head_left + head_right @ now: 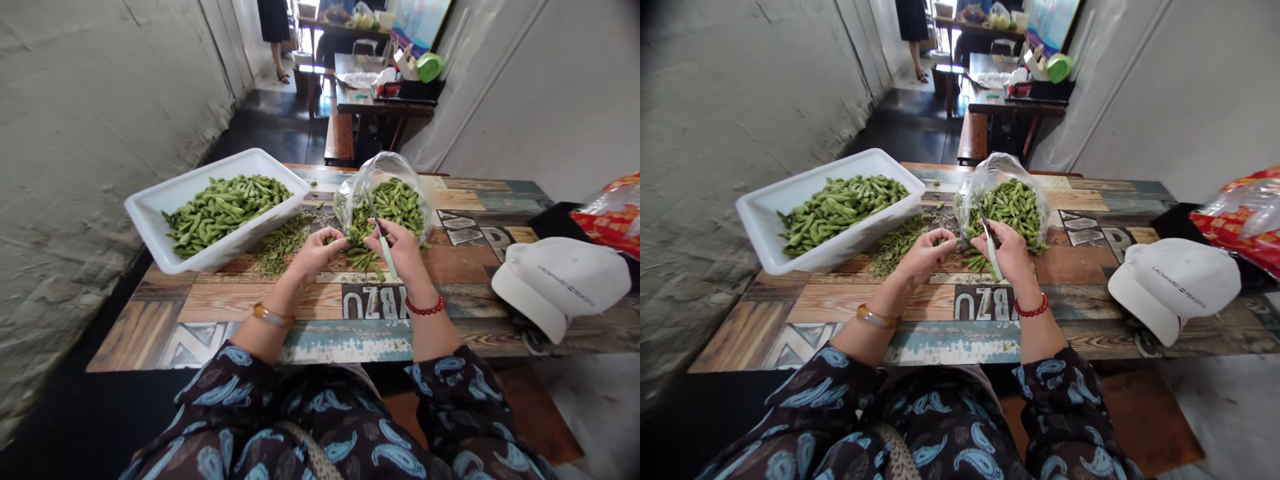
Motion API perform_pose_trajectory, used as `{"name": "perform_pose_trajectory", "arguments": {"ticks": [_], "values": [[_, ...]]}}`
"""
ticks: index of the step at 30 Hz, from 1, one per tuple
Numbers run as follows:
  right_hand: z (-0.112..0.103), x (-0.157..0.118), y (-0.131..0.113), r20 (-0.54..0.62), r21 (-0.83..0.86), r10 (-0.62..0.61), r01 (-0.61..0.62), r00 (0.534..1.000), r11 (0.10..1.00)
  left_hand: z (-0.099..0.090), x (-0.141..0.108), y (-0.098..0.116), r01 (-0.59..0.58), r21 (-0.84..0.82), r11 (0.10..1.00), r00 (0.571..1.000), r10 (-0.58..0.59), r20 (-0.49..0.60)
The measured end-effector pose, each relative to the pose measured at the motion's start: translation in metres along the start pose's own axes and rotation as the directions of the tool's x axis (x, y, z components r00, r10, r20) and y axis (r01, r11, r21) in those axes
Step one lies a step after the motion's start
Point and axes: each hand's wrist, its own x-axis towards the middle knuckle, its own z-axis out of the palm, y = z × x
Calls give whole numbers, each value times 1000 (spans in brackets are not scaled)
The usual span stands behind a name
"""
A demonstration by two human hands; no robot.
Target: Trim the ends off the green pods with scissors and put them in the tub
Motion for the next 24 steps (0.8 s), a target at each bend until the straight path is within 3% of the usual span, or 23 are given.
{"name": "perform_pose_trajectory", "arguments": {"ticks": [4, 8, 16, 24], "values": [[3, -2, -4, 108, -53, -75, 81, 991, 995, -4, -11, 8, 64, -276, 959, 998, -66, 3], [9, -5, -5, 229, -96, -132, 157, 964, 983, -4, -14, 13, 79, -384, 920, 996, -91, -12], [19, -10, -3, 283, -141, -199, 246, 938, 959, -2, -17, 16, 29, -335, 942, 999, -32, -2], [20, -11, -9, 261, -128, -238, 278, 936, 952, -1, -17, 12, 9, -287, 958, 999, 1, 32]]}}
